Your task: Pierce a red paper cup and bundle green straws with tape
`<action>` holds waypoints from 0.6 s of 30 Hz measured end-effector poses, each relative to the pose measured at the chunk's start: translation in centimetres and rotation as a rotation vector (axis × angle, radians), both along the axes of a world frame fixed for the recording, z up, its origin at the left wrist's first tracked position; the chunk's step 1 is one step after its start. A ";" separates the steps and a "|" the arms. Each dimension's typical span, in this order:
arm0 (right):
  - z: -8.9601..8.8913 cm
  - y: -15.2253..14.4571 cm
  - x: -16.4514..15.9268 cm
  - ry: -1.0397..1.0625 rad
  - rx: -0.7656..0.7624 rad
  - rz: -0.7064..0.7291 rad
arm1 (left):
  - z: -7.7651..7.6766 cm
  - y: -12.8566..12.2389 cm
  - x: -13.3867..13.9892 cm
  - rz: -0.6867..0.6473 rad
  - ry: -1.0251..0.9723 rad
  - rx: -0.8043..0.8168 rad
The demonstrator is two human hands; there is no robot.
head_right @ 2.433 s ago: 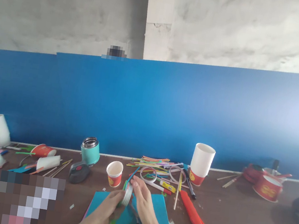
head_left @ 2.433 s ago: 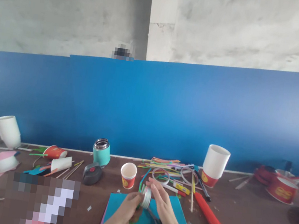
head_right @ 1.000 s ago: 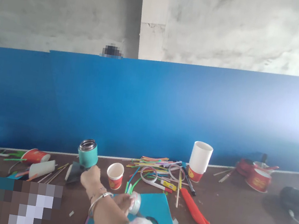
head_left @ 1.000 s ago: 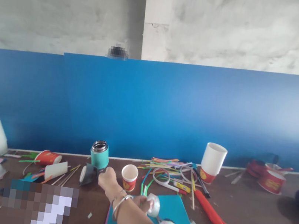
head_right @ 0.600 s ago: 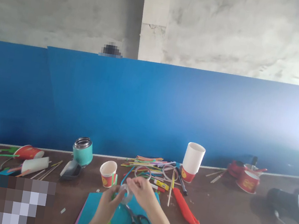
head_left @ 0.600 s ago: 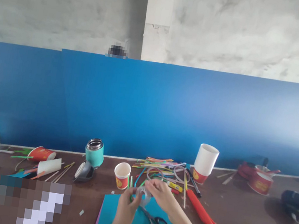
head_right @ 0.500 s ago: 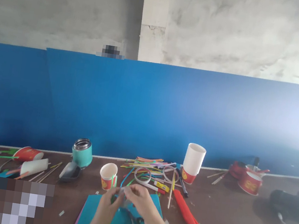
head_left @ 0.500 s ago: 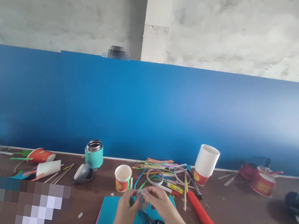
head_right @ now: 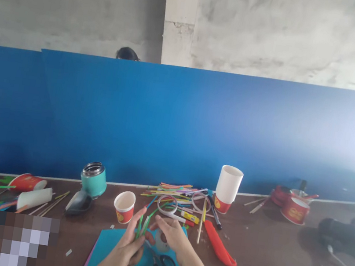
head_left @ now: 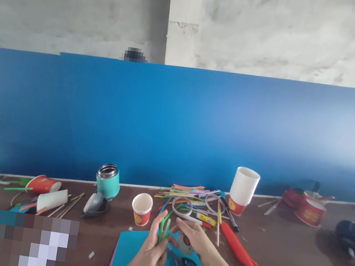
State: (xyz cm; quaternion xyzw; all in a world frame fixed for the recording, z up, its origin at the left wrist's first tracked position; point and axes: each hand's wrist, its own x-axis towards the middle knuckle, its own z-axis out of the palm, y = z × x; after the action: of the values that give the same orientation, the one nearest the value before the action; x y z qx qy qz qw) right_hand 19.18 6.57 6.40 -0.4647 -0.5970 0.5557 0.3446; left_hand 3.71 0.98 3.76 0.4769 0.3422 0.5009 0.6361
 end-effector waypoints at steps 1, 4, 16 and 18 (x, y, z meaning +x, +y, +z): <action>0.1 -0.1 -0.1 -0.012 0.013 0.047 | 0.3 -0.2 0.0 0.005 -0.006 -0.018; 0.3 -0.3 -0.1 -0.062 0.052 0.183 | 0.6 -0.5 0.0 -0.011 0.024 -0.066; -0.8 0.0 -0.4 -0.058 0.089 0.208 | 0.3 0.1 -0.3 -0.150 0.368 0.005; -1.0 0.1 -0.4 -0.054 0.073 0.199 | 0.5 0.2 -0.5 -0.194 0.367 0.017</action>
State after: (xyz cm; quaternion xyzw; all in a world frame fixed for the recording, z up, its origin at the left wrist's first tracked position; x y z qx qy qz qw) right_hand 18.75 6.65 5.44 -0.4050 -0.6691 0.5523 0.2884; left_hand 3.22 1.14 4.25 0.5963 0.4005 0.3446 0.6043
